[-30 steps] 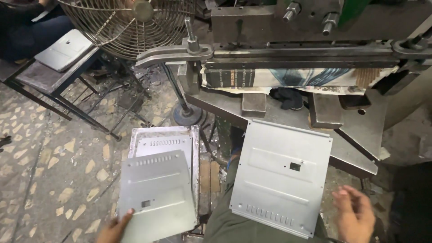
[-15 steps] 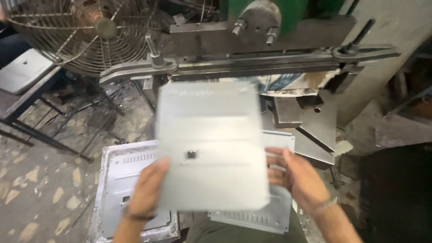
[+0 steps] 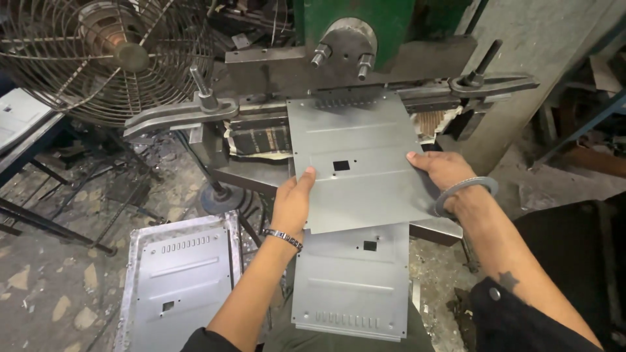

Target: Bending and stacking stamped metal sheets using an industrial press machine.

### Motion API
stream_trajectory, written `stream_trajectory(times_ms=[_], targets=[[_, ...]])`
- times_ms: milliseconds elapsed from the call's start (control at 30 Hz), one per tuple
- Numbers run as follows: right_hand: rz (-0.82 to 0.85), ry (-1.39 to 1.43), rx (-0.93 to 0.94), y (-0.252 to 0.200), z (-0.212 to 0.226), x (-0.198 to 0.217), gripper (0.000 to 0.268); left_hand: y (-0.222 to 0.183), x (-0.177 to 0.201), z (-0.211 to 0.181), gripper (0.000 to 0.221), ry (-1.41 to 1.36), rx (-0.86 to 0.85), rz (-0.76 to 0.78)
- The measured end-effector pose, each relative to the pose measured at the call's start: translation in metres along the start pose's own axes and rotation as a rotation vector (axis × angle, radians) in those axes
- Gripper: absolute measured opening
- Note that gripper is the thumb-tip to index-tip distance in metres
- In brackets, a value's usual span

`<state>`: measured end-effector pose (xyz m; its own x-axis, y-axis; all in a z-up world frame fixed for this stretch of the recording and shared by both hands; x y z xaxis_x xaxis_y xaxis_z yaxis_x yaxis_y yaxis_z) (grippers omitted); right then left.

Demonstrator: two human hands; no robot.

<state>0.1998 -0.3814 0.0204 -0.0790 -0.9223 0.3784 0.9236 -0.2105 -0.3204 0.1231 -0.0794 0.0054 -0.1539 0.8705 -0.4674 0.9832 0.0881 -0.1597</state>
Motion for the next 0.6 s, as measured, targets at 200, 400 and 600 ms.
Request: stream_trajectory(times_ms=[200, 400, 600], targets=[[-0.002, 0.044, -0.045, -0.028, 0.016, 0.004, 0.059, 0.003, -0.014, 0.000, 0.041, -0.031, 0.045, -0.072], [-0.039, 0.006, -0.009, -0.008, 0.003, 0.007, 0.063, 0.007, -0.012, 0.004, 0.043, -0.007, 0.015, -0.096], [-0.015, 0.044, -0.012, -0.016, 0.008, 0.002, 0.061, -0.001, -0.017, -0.003, 0.043, -0.032, 0.056, -0.126]])
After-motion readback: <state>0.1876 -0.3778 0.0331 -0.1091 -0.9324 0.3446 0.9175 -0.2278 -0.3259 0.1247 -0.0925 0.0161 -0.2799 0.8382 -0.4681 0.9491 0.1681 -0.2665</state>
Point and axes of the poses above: each hand's wrist, its own y-axis towards the middle knuckle, its own x-axis out of the back of the hand, z = x × y, the point moved 3 cm from there along y, towards the middle knuckle, and after that the axes turned 7 degrees about -y, right-handed, at the moved point
